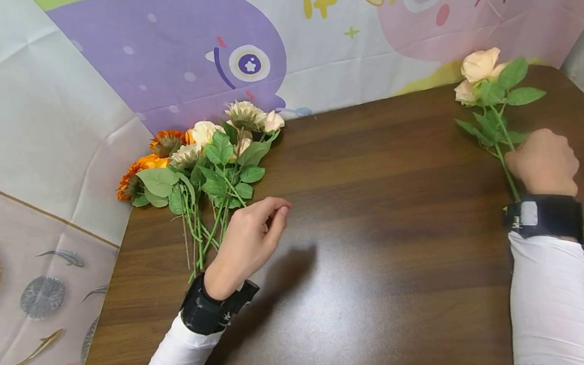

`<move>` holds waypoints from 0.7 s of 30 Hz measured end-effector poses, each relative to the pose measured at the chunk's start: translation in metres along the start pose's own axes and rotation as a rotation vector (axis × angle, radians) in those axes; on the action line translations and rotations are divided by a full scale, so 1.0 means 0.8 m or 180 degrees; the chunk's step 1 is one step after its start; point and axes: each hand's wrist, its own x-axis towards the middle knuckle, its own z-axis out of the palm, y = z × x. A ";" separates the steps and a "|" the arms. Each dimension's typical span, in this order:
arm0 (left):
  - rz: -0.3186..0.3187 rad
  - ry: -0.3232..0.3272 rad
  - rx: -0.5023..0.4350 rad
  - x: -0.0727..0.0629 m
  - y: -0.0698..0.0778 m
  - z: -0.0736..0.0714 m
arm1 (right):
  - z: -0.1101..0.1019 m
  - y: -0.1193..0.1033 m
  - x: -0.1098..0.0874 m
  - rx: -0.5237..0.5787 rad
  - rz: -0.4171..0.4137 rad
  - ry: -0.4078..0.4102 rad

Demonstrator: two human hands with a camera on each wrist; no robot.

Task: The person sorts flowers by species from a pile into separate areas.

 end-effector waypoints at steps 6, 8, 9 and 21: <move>-0.0586 -0.0159 0.0336 0.003 -0.023 -0.008 | -0.003 -0.002 -0.004 -0.0102 -0.0152 0.0071; -0.0932 -0.0301 0.0538 0.004 -0.037 -0.010 | -0.002 -0.001 -0.004 -0.0140 -0.0202 0.0082; -0.1109 -0.0388 0.0638 0.004 -0.045 -0.012 | -0.002 -0.002 -0.005 -0.0157 -0.0204 0.0062; -0.1880 -0.0938 0.0949 0.004 -0.090 -0.017 | 0.012 -0.011 -0.007 -0.0005 -0.0277 -0.0138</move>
